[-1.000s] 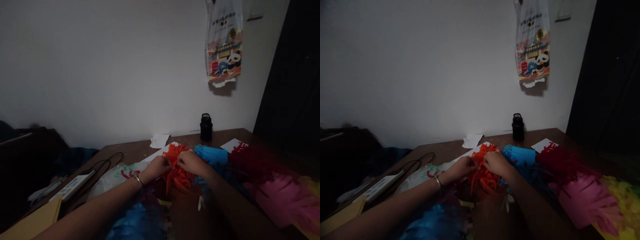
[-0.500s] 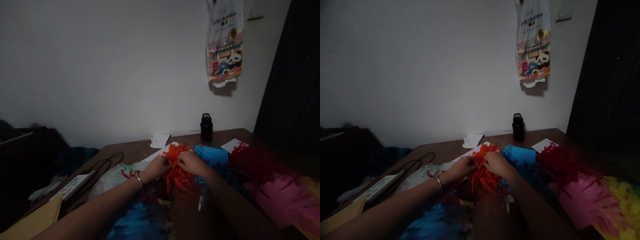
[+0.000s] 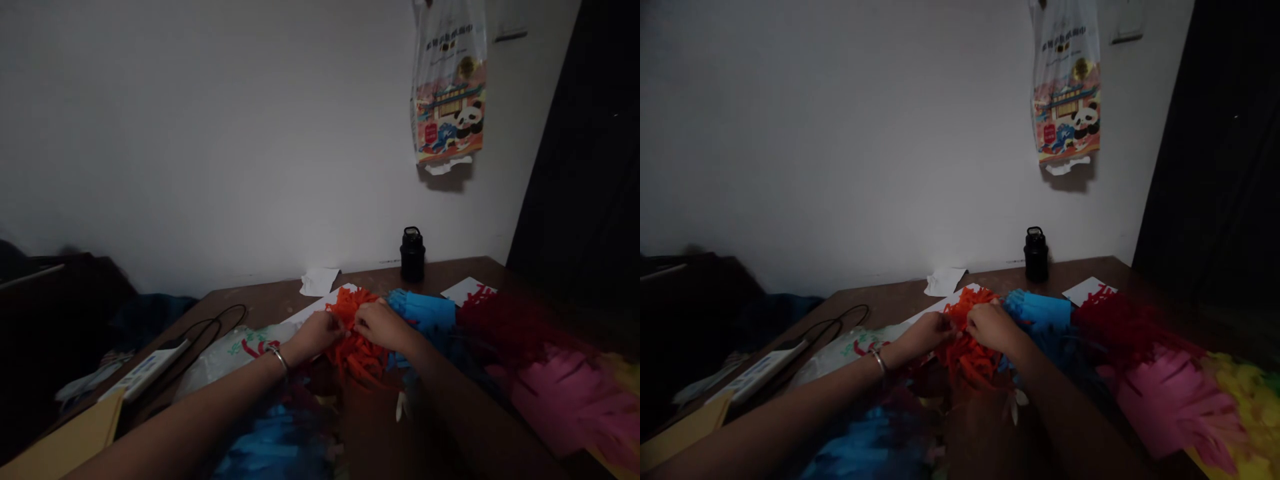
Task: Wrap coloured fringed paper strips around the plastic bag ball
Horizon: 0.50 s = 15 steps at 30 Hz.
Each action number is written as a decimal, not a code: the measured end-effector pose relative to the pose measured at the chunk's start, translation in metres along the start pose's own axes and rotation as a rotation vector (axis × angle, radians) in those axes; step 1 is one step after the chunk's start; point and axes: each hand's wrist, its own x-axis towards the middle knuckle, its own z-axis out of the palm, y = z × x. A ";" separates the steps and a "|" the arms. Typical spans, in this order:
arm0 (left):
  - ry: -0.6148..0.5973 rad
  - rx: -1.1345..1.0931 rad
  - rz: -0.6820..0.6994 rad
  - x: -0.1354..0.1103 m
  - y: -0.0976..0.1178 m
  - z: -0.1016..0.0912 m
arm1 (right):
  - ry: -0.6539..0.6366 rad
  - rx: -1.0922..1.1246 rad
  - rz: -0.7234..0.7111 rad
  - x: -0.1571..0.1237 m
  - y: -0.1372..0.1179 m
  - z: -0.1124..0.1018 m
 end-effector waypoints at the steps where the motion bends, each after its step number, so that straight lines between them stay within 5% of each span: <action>1: -0.003 -0.006 0.003 0.000 0.000 0.000 | 0.000 0.000 -0.002 0.000 0.000 0.000; 15: -0.021 -0.051 0.001 0.001 -0.004 0.001 | -0.003 0.004 -0.001 0.000 0.001 0.001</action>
